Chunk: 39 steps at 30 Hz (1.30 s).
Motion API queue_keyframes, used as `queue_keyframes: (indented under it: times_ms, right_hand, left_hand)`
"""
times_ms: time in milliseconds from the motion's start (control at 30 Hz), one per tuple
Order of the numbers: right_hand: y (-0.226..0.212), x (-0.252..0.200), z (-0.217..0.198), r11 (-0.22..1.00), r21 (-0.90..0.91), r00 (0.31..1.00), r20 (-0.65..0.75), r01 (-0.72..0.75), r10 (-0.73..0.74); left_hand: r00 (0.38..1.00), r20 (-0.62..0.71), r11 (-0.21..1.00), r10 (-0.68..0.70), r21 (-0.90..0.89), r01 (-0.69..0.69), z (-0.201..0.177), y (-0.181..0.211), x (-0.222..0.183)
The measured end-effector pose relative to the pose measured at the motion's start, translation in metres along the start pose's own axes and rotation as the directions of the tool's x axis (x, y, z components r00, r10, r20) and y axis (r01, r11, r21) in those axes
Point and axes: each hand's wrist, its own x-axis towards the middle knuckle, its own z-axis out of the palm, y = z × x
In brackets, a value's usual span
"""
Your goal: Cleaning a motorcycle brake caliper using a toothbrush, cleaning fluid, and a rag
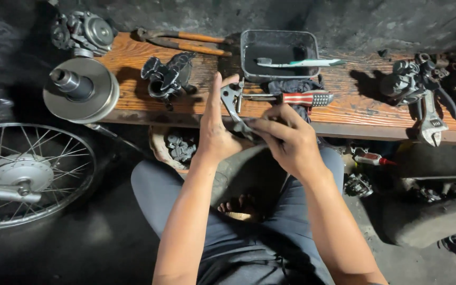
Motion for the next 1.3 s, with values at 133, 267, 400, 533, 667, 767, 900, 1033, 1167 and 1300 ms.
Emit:
queue_keyframes:
  times_ms: [133,267,400,533,667,767,900,1033,1167,1300]
  right_hand:
    - [0.006,-0.008,-0.014,1.0,0.02,0.999,0.041,-0.009,0.008]
    - [0.014,-0.003,-0.022,0.996,-0.076,0.999,0.001,-0.042,0.042]
    - [0.006,0.016,-0.017,0.998,-0.048,0.991,-0.13,-0.036,0.03]
    - [0.007,0.029,-0.002,0.99,-0.136,0.996,-0.082,0.03,-0.041]
    - [0.019,0.025,-0.004,0.996,0.048,0.997,-0.014,0.074,-0.073]
    - [0.024,0.018,-0.014,0.993,0.085,0.997,0.013,0.078,-0.079]
    - [0.034,0.008,-0.021,0.994,0.04,0.995,-0.024,0.102,-0.101]
    - [0.049,-0.002,-0.023,0.997,0.067,0.999,-0.037,0.031,-0.029]
    - [0.052,-0.005,-0.022,0.936,0.324,0.967,-0.165,-0.133,0.195]
    - [0.031,0.002,-0.014,0.852,0.474,0.927,-0.17,-0.222,0.336]
  left_hand:
    - [0.997,-0.064,0.999,0.046,0.032,-0.044,0.0,-0.011,-0.002]
    - [0.998,-0.035,0.999,0.046,0.011,-0.046,-0.003,-0.006,-0.001]
    - [0.998,-0.016,0.998,0.056,-0.038,-0.056,-0.001,0.006,-0.002]
    - [0.997,0.015,0.995,0.082,-0.05,-0.081,0.002,0.012,-0.007]
    - [0.999,0.01,0.992,0.045,-0.12,-0.044,-0.001,0.02,-0.012]
    - [1.0,0.023,0.94,-0.011,-0.34,0.018,0.007,0.024,-0.016]
    - [0.996,0.05,0.692,-0.073,-0.717,0.086,0.016,0.024,-0.013]
    - [0.995,0.079,0.61,-0.058,-0.786,0.097,0.014,0.008,-0.013]
    - [0.99,0.138,0.53,-0.027,-0.838,0.132,0.014,0.01,-0.012]
    - [0.99,0.133,0.494,-0.036,-0.859,0.134,0.018,0.002,-0.022]
